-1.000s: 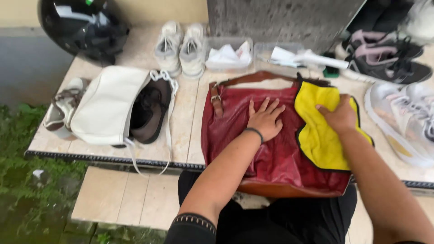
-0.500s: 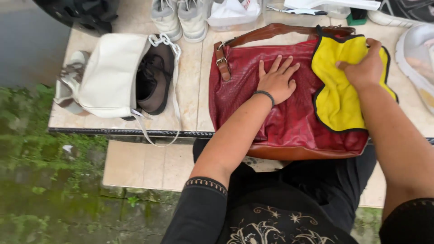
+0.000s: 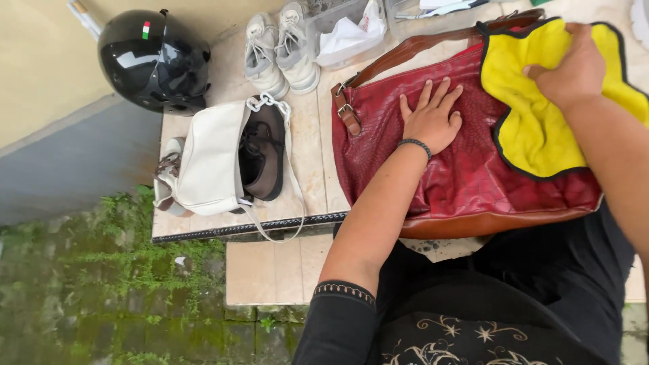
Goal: Cleaning a red leather handbag with a yellow cloth
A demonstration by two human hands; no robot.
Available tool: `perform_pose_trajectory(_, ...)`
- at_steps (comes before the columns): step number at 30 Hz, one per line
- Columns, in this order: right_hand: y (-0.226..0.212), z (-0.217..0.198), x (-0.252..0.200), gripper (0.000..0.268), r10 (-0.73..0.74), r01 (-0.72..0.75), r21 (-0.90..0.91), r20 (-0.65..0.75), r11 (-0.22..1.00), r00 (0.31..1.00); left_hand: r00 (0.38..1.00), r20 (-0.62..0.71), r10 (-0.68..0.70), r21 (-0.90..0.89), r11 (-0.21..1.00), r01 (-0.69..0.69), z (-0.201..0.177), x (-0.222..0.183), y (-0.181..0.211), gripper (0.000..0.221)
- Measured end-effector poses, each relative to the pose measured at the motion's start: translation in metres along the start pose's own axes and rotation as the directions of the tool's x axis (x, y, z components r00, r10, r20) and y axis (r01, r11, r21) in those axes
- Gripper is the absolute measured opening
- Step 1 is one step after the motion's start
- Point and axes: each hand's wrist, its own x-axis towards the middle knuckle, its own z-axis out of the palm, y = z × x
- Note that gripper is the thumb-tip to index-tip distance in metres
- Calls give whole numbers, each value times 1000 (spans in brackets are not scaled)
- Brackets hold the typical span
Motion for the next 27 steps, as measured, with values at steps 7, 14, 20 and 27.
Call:
perform_pose_trajectory(7,0,-5,2,81,34,-32,-60,28,998,999,999,-50,-4,-35,999,2,2,2,-1,62)
perform_pose_trajectory(14,3,-13,2,84,67,-52,-112,132,992,989,995,-100,17,-2,1000,-17,25,13,-14,61)
perform_pose_trajectory(20,-4,-36,-17,88,59,-40,-79,261,996,964,992,-127,-5,-8,1000,4,33,18,-16,62)
perform_pose_trajectory(27,29,-34,-29,89,-113,47,246,262,968,959,993,-120,-7,-12,1000,6,18,3,-10,60)
